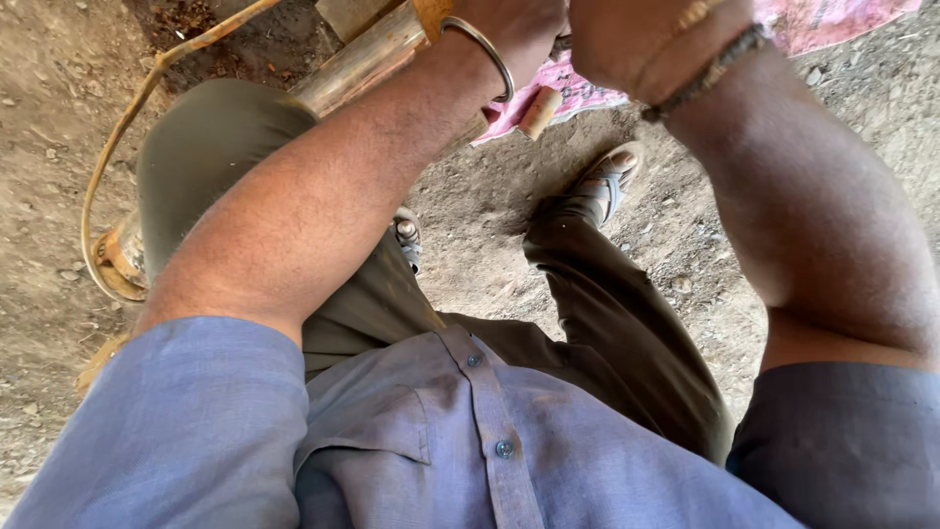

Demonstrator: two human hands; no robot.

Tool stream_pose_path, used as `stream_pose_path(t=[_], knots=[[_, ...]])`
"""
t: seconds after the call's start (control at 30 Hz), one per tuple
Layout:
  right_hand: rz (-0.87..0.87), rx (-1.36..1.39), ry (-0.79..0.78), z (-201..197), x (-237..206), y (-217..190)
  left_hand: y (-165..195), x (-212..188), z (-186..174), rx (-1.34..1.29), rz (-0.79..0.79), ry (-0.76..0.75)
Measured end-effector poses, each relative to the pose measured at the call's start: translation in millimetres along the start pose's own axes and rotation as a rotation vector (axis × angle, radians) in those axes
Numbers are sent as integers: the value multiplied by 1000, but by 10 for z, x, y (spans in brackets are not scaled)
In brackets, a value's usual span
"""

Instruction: The person sits on the ground working on a large metal hydraulic cylinder laid on a pink sack. They use a wrench to loosen and turn nuts and bolts on the cylinder's end fitting, handle small fasteners picked from the sack, and reposition the cylinder while continuing to work on the bolts by hand and with the wrench.

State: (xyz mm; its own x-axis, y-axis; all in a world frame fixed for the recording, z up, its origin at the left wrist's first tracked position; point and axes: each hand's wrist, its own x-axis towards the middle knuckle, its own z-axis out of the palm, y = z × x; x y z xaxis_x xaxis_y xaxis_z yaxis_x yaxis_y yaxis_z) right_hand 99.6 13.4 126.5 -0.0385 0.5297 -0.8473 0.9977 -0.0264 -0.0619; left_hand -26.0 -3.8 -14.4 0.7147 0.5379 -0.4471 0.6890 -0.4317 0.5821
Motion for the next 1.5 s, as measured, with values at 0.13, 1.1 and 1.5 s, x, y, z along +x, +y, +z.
stream_pose_path(t=[0.13,1.1,1.5], knots=[[-111,-53,43,161,-13,-29,-30,10,5,-3,0,-29],[54,528,508,2639,914,1515,-47,-20,-104,328,81,-135],[-130,103,553,1103,-868,909,19,6,-1,233,45,-95]])
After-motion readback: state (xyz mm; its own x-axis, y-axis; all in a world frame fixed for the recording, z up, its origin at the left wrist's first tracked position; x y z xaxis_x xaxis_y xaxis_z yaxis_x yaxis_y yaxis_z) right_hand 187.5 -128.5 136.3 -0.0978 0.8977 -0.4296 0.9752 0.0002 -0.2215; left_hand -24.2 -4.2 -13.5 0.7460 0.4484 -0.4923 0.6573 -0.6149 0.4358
